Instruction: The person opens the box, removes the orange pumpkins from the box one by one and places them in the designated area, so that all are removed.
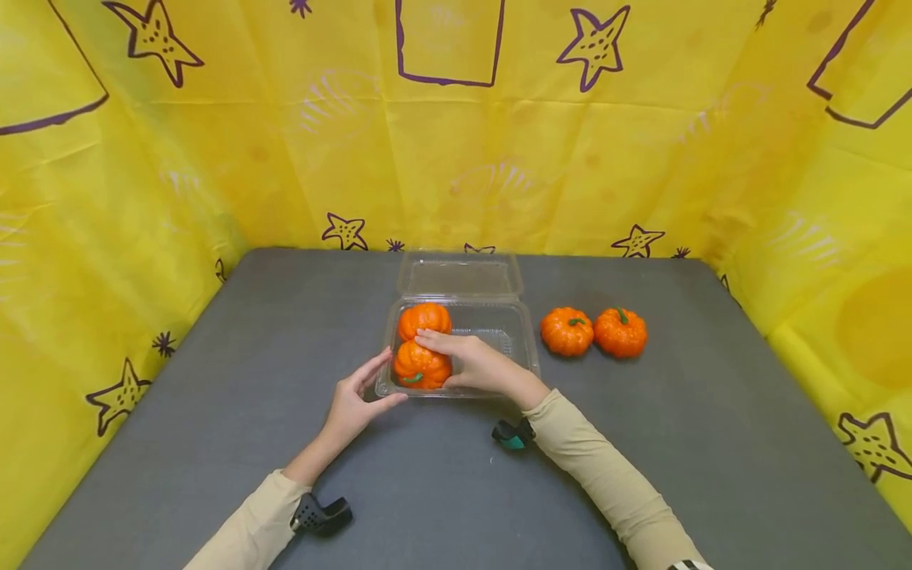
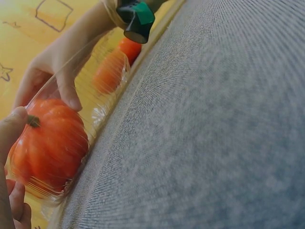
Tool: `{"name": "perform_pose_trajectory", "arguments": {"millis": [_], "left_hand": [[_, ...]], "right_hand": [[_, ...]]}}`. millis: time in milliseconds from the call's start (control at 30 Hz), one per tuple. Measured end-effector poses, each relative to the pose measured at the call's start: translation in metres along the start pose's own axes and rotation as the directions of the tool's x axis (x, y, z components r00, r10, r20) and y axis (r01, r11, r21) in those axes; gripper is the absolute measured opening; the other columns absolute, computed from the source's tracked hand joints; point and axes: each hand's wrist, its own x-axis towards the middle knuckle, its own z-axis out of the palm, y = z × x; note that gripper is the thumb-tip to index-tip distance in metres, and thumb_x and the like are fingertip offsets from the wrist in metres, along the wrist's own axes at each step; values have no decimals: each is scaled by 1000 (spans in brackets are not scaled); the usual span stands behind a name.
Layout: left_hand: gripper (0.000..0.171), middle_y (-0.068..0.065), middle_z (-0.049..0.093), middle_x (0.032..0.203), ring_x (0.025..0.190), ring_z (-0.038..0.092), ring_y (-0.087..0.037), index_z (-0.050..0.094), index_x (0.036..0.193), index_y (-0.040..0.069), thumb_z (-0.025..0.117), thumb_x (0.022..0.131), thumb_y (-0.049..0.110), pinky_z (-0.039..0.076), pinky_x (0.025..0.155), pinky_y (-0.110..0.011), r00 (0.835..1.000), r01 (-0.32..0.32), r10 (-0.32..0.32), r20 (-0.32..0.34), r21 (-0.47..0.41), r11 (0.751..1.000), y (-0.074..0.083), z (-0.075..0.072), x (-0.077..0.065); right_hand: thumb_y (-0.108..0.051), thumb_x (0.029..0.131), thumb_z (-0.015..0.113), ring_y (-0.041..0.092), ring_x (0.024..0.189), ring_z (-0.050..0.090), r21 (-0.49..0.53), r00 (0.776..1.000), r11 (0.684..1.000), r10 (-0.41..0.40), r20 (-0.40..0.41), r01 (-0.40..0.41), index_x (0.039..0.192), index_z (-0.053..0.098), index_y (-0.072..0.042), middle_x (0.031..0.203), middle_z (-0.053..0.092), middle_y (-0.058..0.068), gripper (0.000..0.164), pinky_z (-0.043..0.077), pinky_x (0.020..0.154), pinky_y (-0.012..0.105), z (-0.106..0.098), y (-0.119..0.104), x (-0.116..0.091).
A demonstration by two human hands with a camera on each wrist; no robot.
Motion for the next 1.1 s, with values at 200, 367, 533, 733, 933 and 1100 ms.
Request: {"name": "perform_pose_trajectory", "arguments": {"millis": [200,367,533,733,933,1100], "left_hand": [[63,-32,45,120,109,44,-42,46,117,-19,73,60,-18,36,92,-29,1000,-19,19,1,-7,1000,0,1,-1],[62,-32,45,121,110,43,-42,46,117,-19,73,61,-17,36,93,-26,1000,-12,12,2,-9,1000,1,1,-1],[61,-30,46,122,111,44,-41,47,117,-17,74,62,-14,37,92,-29,1000,4,-4,-3,24,1000,3,0,0],[61,-30,46,121,111,44,-40,48,117,-17,73,62,-14,37,92,-31,1000,0,0,-4,34,999,4,0,-1],[62,-31,46,121,111,43,-41,47,117,-18,73,61,-16,36,92,-24,1000,-19,19,-3,28,999,3,0,-1],[62,-31,46,121,111,44,-40,47,117,-18,73,61,-15,36,92,-22,1000,-20,20,0,21,1000,2,0,-1]], "right_hand": [[-2,61,81,18,117,44,-30,1000,1000,-2,-3,2,127,49,-1,130,46,11,73,37,92,22,-1,-1,-2],[-3,60,82,18,116,45,-61,1000,998,-2,-20,0,126,50,-2,128,48,10,74,39,90,23,-3,-4,-2],[-6,58,83,19,114,47,-63,999,998,-2,-38,0,125,51,-1,127,50,10,74,39,91,24,-8,-7,-1],[-15,59,84,18,114,46,-43,996,996,82,-36,-83,127,50,-3,127,49,8,78,38,92,24,-12,-8,-1],[-23,60,83,17,112,49,16,987,988,152,-47,-151,128,49,-4,126,50,7,78,41,88,24,-18,-9,-2],[-30,58,83,17,108,52,29,985,988,154,-77,-152,126,51,-3,123,53,7,79,42,87,24,-20,-6,-4]]}}
